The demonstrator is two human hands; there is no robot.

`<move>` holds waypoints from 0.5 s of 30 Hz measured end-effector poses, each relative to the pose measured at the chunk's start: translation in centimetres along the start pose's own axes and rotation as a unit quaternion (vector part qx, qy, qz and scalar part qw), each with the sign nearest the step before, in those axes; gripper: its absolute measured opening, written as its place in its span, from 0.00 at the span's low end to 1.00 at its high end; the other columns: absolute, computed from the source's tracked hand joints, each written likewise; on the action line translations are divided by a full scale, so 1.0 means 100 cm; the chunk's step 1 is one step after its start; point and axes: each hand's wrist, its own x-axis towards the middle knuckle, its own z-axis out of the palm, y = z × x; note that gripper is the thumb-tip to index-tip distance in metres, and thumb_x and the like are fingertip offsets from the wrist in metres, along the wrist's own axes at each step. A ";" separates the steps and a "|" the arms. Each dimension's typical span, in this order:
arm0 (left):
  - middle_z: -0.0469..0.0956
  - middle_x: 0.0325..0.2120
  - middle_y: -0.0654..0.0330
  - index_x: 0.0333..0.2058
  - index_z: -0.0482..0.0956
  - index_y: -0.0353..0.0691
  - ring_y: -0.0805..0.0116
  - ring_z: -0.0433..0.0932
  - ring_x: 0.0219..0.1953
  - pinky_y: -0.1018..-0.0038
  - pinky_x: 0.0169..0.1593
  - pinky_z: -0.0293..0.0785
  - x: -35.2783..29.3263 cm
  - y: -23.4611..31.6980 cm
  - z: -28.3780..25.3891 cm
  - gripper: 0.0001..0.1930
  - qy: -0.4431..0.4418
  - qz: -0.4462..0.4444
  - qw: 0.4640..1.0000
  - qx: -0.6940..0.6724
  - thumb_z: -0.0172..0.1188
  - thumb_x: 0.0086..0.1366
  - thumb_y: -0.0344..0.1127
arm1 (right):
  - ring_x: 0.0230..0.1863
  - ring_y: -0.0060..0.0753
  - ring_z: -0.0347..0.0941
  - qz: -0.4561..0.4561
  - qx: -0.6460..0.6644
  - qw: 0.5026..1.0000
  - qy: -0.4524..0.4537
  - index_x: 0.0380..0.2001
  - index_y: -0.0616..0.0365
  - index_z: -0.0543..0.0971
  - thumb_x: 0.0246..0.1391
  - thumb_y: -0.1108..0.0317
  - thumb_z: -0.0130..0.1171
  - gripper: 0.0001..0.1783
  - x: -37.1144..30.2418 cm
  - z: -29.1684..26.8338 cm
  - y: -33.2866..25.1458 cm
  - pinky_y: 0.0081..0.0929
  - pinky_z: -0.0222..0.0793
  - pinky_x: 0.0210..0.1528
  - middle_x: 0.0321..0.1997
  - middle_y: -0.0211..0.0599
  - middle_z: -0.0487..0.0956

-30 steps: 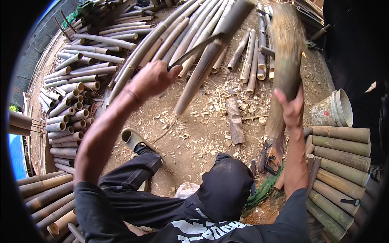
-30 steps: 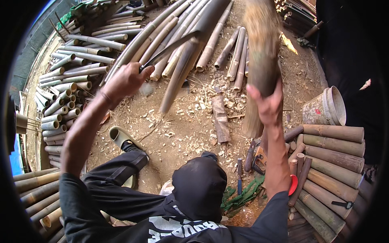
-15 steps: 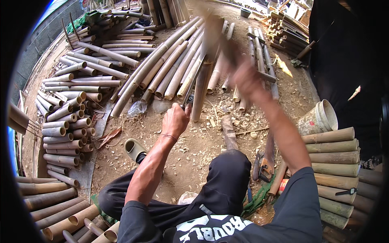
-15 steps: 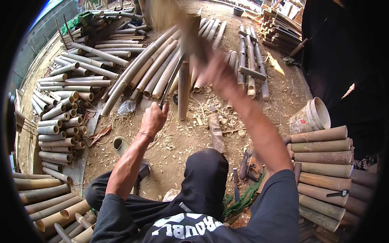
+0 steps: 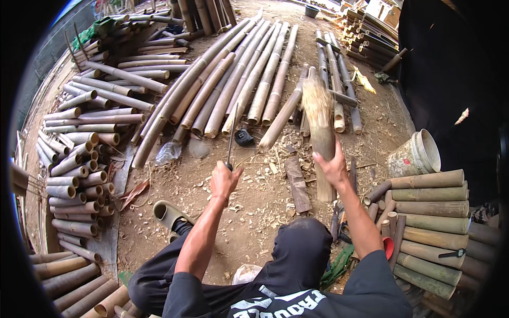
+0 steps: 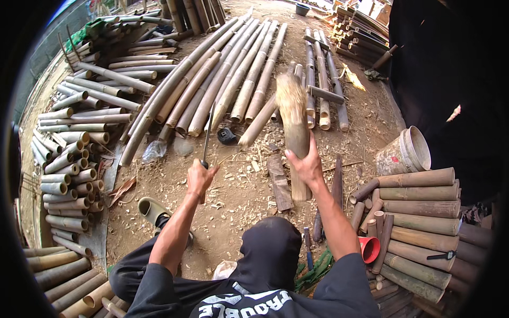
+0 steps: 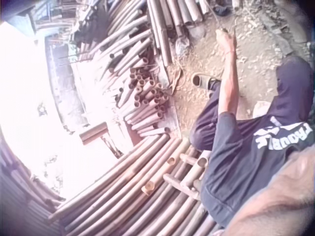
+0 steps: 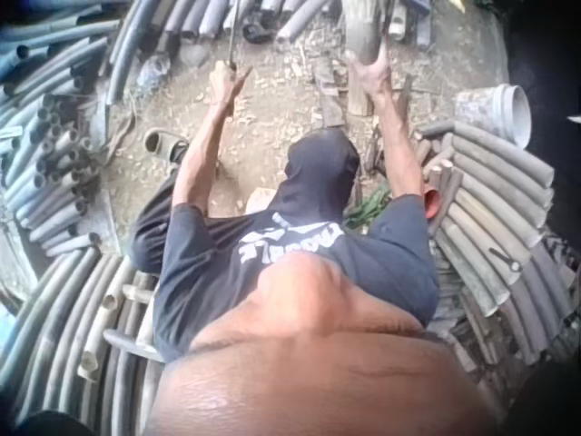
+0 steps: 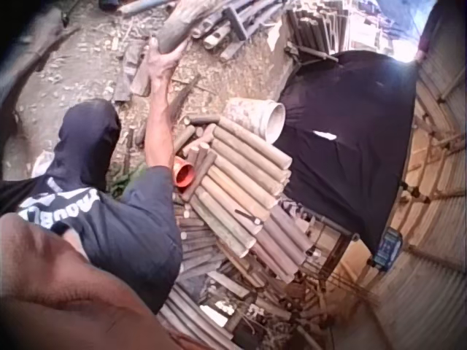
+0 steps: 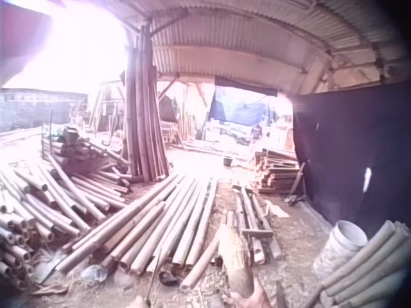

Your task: The person sits on the ground and uses a machete to split long bamboo poles into smaller sections. They repeatedly strike the bamboo against a wooden block to drive the blade through the material, then separate the split pieces and place them aside.

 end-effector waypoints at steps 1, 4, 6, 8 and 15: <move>0.79 0.31 0.37 0.34 0.70 0.29 0.37 0.79 0.36 0.51 0.40 0.73 0.021 0.001 0.009 0.32 0.021 0.035 0.999 -0.003 0.70 0.54 0.56 | 0.51 0.48 0.75 0.028 0.036 0.999 0.000 0.67 0.63 0.54 0.50 0.58 0.64 0.46 -0.011 0.001 0.020 0.42 0.73 0.56 0.55 0.54 0.74; 0.80 0.31 0.37 0.32 0.74 0.26 0.44 0.81 0.37 0.55 0.41 0.75 0.072 0.027 0.045 0.35 0.029 0.022 0.997 -0.061 0.69 0.54 0.61 | 0.49 0.43 0.75 0.116 0.078 0.990 0.021 0.63 0.63 0.60 0.50 0.55 0.65 0.42 -0.062 -0.006 0.082 0.37 0.75 0.51 0.51 0.49 0.74; 0.81 0.29 0.38 0.29 0.78 0.25 0.46 0.82 0.35 0.58 0.41 0.76 0.086 0.045 0.067 0.37 -0.019 -0.021 0.993 -0.118 0.68 0.53 0.64 | 0.48 0.41 0.75 0.236 0.053 0.970 0.040 0.62 0.64 0.60 0.50 0.57 0.66 0.42 -0.102 -0.010 0.097 0.38 0.75 0.52 0.50 0.48 0.76; 0.81 0.23 0.44 0.26 0.77 0.26 0.53 0.82 0.29 0.60 0.36 0.76 0.120 0.028 0.103 0.39 -0.009 -0.028 0.991 -0.132 0.69 0.49 0.68 | 0.48 0.42 0.75 0.271 0.080 0.958 0.049 0.62 0.64 0.61 0.49 0.56 0.67 0.43 -0.135 -0.002 0.143 0.38 0.74 0.52 0.50 0.48 0.76; 0.71 0.11 0.62 0.11 0.70 0.36 0.73 0.68 0.16 0.68 0.23 0.66 0.139 0.067 0.208 0.34 -0.093 -0.024 0.981 -0.168 0.71 0.50 0.64 | 0.58 0.51 0.69 0.345 -0.130 0.927 0.070 0.70 0.60 0.52 0.48 0.56 0.68 0.52 -0.143 0.002 0.202 0.40 0.64 0.61 0.58 0.58 0.71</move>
